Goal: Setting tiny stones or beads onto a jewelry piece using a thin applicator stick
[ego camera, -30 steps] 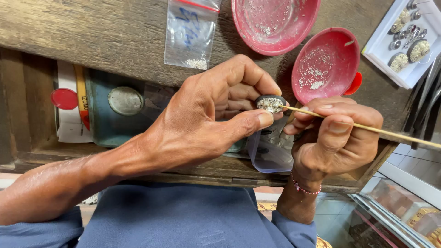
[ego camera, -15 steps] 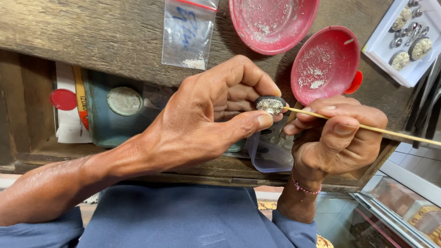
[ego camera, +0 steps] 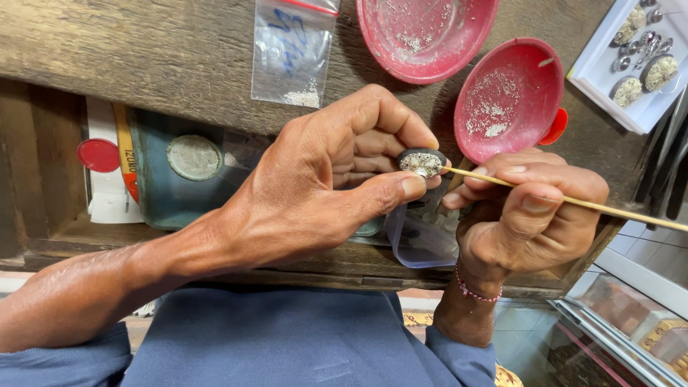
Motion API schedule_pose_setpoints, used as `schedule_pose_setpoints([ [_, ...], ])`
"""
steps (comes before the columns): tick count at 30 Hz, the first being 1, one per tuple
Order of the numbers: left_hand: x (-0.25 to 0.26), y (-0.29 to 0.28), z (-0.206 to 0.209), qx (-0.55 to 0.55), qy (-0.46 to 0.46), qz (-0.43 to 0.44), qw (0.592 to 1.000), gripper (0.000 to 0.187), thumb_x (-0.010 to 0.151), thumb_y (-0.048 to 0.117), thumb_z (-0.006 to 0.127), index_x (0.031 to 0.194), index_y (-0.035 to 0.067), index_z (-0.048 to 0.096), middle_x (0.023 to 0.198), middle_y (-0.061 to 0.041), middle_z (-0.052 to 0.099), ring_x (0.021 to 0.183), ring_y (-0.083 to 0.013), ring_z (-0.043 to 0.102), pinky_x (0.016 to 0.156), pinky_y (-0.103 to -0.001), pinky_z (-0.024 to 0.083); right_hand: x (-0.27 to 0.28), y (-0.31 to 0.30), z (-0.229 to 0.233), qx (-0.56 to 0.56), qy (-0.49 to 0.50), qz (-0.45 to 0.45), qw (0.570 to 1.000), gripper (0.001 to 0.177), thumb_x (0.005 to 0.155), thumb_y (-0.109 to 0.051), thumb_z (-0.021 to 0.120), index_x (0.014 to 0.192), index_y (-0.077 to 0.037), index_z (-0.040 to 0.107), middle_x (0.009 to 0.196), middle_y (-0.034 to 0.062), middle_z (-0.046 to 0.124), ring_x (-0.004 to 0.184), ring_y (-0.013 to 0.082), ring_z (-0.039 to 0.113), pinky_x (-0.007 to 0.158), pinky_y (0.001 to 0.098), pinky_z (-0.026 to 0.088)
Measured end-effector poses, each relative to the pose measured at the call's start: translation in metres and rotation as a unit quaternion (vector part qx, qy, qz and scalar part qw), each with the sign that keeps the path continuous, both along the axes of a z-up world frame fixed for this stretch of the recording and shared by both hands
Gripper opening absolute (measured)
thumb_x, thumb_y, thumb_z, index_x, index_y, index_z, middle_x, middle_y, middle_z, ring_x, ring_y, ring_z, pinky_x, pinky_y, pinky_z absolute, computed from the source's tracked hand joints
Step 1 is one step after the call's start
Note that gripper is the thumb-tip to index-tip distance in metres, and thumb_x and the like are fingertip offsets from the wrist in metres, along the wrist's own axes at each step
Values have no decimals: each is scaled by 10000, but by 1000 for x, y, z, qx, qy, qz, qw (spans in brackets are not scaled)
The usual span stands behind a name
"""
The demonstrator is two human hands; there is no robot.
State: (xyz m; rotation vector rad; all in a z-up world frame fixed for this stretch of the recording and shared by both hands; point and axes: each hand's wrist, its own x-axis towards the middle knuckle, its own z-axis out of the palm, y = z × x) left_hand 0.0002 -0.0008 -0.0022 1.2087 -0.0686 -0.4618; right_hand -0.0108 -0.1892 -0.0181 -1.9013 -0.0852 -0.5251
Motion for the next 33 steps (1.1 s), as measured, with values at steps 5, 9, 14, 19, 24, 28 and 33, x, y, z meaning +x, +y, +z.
schedule_pose_setpoints([
  [5, 0, -1, 4, -23, 8, 17, 1000, 219, 970, 103, 647, 1162, 39, 562, 1084, -89, 745, 1032, -121, 751, 934, -223, 611, 3, -4, -1, 10, -24, 1, 1000, 412, 1118, -426, 536, 1014, -38, 445, 781, 178, 515, 521, 194, 470, 433, 296, 491],
  [9, -1, -1, 6, -25, 16, 30, 999, 226, 959, 87, 647, 1160, 45, 551, 1124, -103, 755, 1106, -168, 772, 973, -254, 621, 5, -3, 2, 10, -68, -12, 998, 398, 1123, -406, 548, 1039, -32, 444, 799, 216, 500, 462, 219, 464, 430, 280, 414],
  [14, -3, -2, 4, -35, 15, 34, 999, 258, 959, 79, 650, 1186, 41, 533, 1143, -122, 746, 1125, -184, 765, 983, -267, 620, 2, -6, 4, -35, -74, -11, 997, 365, 1150, -394, 515, 1106, -38, 449, 861, 242, 497, 543, 231, 483, 498, 336, 512],
  [19, -3, -3, 3, -34, -3, 35, 999, 299, 964, 83, 642, 1228, 30, 513, 1156, -122, 725, 1133, -207, 769, 999, -289, 627, 2, -20, -4, -50, -122, 13, 991, 240, 1162, -260, 519, 1181, -21, 507, 920, 262, 518, 532, 257, 510, 501, 365, 545],
  [24, -2, -2, 5, -30, 2, 22, 999, 328, 969, 94, 643, 1267, 52, 514, 1205, -120, 733, 1166, -211, 768, 1038, -301, 620, -1, -27, -2, -105, -105, 41, 988, 131, 1130, -7, 490, 1250, -46, 527, 1028, 254, 547, 606, 250, 585, 588, 341, 577],
  [28, -1, -2, 5, -20, -2, 18, 1000, 341, 963, 78, 646, 1276, 50, 514, 1213, -127, 737, 1166, -209, 768, 1034, -298, 624, -3, -30, -2, -109, -88, 35, 989, 131, 1132, 4, 500, 1248, -39, 541, 1048, 254, 560, 619, 272, 617, 597, 339, 573],
  [33, -1, -1, 6, -21, 6, 16, 1000, 344, 969, 93, 644, 1290, 63, 524, 1219, -116, 736, 1175, -207, 768, 1051, -301, 624, -5, -27, -1, -114, -61, 10, 991, 118, 1161, -91, 491, 1236, -5, 522, 1016, 289, 585, 623, 318, 641, 596, 345, 546],
])
